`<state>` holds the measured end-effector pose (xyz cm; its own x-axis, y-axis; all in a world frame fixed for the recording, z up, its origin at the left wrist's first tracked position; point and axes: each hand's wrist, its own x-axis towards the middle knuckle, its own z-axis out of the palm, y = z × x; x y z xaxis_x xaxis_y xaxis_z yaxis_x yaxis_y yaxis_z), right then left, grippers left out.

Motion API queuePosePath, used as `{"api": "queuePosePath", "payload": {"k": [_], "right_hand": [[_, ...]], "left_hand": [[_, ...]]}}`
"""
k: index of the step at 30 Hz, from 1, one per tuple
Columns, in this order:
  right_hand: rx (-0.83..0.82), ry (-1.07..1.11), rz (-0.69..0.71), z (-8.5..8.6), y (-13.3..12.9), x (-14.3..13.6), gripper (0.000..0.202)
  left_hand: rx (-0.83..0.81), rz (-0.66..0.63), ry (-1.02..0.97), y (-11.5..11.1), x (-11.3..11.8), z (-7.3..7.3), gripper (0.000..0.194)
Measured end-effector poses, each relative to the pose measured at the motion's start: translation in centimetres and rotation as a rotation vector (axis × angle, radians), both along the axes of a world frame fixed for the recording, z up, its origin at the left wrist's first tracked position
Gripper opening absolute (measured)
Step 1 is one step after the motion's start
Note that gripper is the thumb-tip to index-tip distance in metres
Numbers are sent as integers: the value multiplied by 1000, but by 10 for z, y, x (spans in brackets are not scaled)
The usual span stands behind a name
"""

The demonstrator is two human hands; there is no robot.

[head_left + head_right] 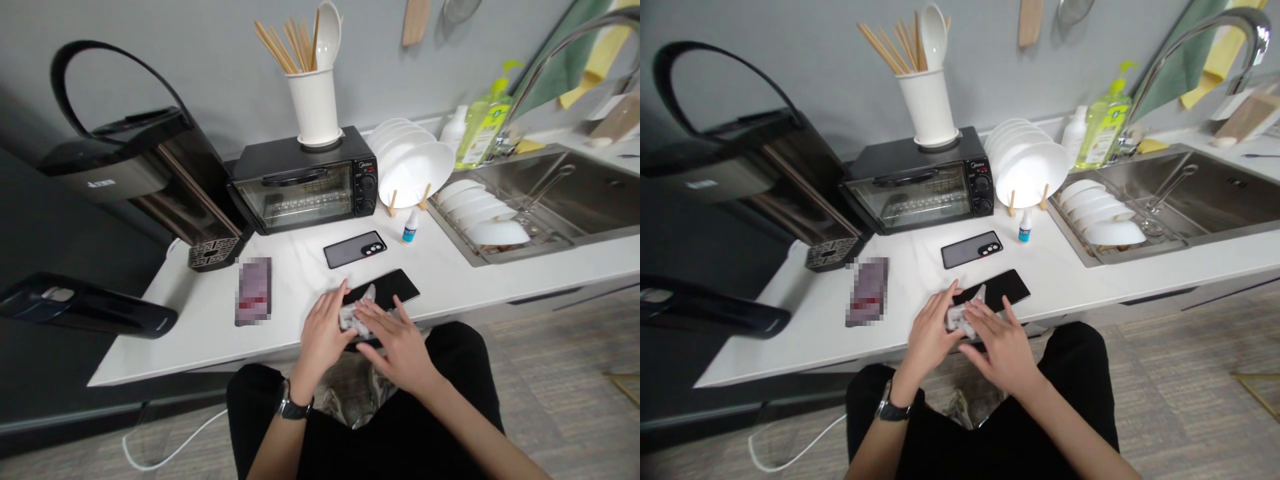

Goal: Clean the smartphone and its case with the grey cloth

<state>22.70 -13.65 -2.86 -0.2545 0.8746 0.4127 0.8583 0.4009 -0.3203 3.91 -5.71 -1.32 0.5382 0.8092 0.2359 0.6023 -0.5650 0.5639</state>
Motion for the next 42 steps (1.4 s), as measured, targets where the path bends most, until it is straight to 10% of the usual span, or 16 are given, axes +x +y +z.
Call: {"api": "queuePosePath", "payload": {"k": [5, 11, 17, 23, 30, 35, 42], "right_hand": [[75, -46, -314, -4, 12, 32, 53], [-1, -22, 45, 0, 10, -9, 66], [48, -43, -305, 0, 21, 30, 54], [-17, -30, 27, 4, 11, -1, 67], [65, -38, -378, -4, 6, 40, 51], [36, -108, -38, -2, -3, 10, 68], [92, -98, -274, -6, -5, 38, 65]], "left_hand": [[24, 18, -9, 0, 1, 0, 100], [19, -3, 10, 2, 0, -2, 91], [34, 6, -11, 1, 2, 0, 102], [26, 4, 25, 1, 1, -1, 96], [36, 9, -5, 3, 3, 1, 104], [18, -5, 8, 3, 0, 1, 102], [37, 5, 1, 3, 1, 0, 107]]}}
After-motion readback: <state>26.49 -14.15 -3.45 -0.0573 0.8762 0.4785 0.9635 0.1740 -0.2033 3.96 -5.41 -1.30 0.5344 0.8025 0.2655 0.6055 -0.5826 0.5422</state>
